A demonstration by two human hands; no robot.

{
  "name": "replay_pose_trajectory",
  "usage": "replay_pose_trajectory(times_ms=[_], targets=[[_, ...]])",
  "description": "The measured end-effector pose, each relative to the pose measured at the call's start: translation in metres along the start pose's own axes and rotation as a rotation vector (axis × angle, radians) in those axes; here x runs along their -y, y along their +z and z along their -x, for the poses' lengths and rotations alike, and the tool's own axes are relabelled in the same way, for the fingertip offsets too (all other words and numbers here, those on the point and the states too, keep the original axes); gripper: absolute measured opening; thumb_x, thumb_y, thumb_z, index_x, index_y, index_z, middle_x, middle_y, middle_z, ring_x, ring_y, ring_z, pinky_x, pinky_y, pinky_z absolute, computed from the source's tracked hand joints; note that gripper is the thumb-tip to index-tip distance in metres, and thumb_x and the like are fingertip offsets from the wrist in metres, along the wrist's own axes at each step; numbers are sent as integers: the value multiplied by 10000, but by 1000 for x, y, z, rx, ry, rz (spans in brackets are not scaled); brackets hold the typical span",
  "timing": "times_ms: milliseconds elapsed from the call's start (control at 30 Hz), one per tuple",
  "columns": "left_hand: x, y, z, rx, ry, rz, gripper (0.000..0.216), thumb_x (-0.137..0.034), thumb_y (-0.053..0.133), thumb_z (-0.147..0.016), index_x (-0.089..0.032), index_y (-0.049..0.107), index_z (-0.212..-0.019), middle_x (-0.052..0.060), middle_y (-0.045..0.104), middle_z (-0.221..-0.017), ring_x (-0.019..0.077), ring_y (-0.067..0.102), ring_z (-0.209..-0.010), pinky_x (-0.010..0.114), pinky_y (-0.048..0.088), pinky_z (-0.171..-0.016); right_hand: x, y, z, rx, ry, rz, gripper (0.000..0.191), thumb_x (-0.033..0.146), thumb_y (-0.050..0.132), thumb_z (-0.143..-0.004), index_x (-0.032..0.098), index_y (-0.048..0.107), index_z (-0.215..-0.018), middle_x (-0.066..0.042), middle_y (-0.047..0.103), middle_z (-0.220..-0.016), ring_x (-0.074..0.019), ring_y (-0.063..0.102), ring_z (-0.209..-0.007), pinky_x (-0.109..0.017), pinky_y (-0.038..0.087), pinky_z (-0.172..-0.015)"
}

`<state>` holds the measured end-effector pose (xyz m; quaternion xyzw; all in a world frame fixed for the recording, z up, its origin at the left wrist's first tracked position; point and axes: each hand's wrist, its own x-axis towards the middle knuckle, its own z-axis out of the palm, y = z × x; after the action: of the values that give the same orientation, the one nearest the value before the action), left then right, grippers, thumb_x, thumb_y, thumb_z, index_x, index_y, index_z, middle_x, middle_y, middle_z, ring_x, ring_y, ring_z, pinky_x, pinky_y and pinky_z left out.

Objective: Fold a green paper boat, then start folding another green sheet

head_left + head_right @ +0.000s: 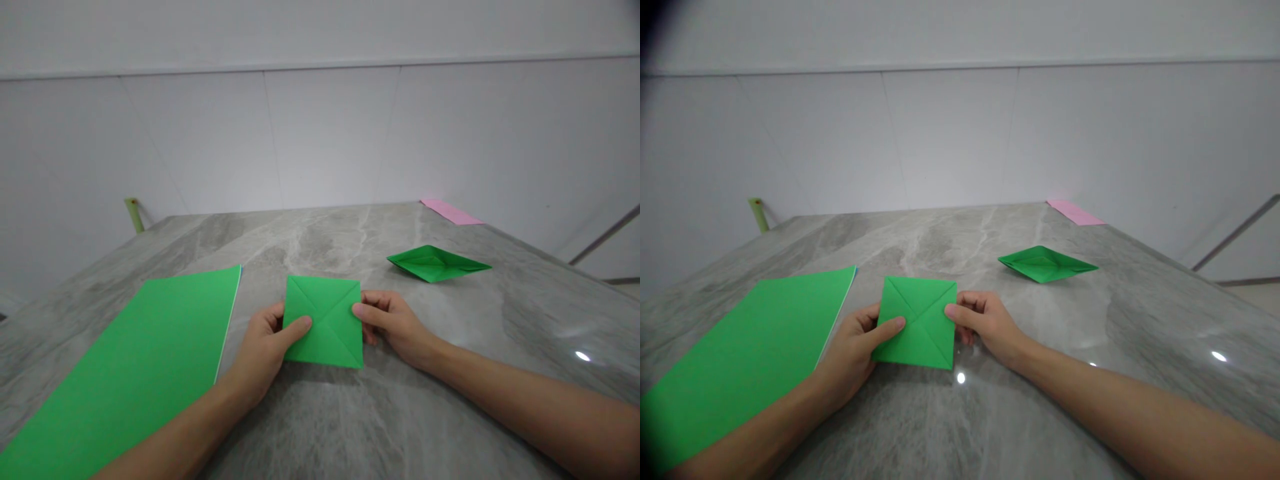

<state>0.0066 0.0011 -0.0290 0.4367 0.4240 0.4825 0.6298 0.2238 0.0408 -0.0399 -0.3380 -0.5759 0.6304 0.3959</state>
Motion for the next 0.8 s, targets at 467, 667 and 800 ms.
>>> replay_pose_trajectory(times_ms=[467, 667, 800], targets=[[-5, 3, 6, 140, -35, -49, 271, -354, 756, -773, -169, 767, -970, 86, 761, -885, 243, 706, -797, 346, 533, -771, 1, -1, 1, -18, 29, -83, 338, 443, 747, -755, 133, 636, -677, 33, 528, -513, -62, 424, -430, -203, 283, -421], [-5, 5, 7, 236, -54, 68, 252, -291, 705, -836, -170, 745, -1054, 95, 757, -969, 247, 708, -874, 381, 524, -860, 1, -2, 3, 79, 12, -43, 380, 463, 760, -734, 134, 595, -640, 40, 501, -504, -55, 386, -442, -200, 245, -434], [-7, 7, 7, 253, -66, 105, 286, -248, 732, -808, -170, 730, -1083, 91, 754, -985, 242, 709, -884, 368, 522, -864, 0, -5, 4, 151, 26, -23, 405, 483, 772, -718, 128, 602, -625, 39, 488, -523, -61, 391, -473, -201, 261, -451]])
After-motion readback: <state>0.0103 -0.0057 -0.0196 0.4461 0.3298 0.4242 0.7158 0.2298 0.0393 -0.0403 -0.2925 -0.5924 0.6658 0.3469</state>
